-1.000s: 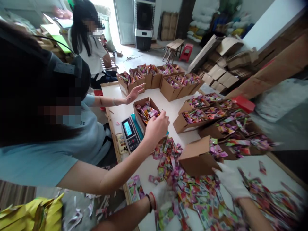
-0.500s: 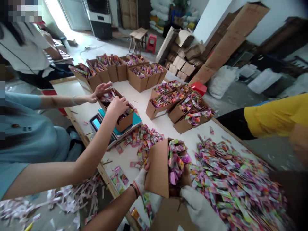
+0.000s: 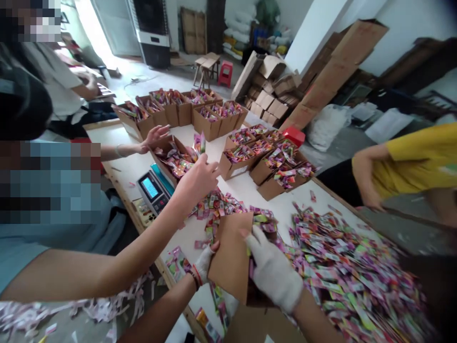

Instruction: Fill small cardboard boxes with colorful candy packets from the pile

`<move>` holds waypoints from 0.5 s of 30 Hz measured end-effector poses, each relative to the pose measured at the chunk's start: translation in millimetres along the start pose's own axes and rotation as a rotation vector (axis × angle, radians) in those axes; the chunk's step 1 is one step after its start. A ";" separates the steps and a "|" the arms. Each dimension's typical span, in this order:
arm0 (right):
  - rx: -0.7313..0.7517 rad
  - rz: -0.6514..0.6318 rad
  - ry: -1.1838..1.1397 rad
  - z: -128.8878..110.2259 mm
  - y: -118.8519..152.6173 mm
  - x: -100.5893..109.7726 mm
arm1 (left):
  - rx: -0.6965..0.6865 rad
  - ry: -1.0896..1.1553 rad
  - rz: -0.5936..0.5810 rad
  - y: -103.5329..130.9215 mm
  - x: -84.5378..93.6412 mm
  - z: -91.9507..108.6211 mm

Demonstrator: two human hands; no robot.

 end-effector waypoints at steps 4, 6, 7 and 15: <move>0.063 0.090 -0.367 -7.9 -14.8 1.7 | -0.245 0.201 0.036 12.1 -14.2 58.4; -0.077 0.157 -0.524 4.6 -15.2 19.6 | -0.444 0.385 0.033 15.3 -25.5 82.1; -0.170 0.172 -0.577 12.1 -14.3 30.4 | -0.541 0.479 0.043 17.4 -27.8 88.1; -0.474 0.413 -0.205 63.8 9.8 120.3 | 0.058 0.224 0.013 -0.9 -67.9 -47.6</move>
Point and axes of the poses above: each hand's wrist, its own y-axis away from the middle knuckle, its own x-axis out of the back of the hand, z = x × y, the point moved 7 cm from there along -y, towards the middle knuckle
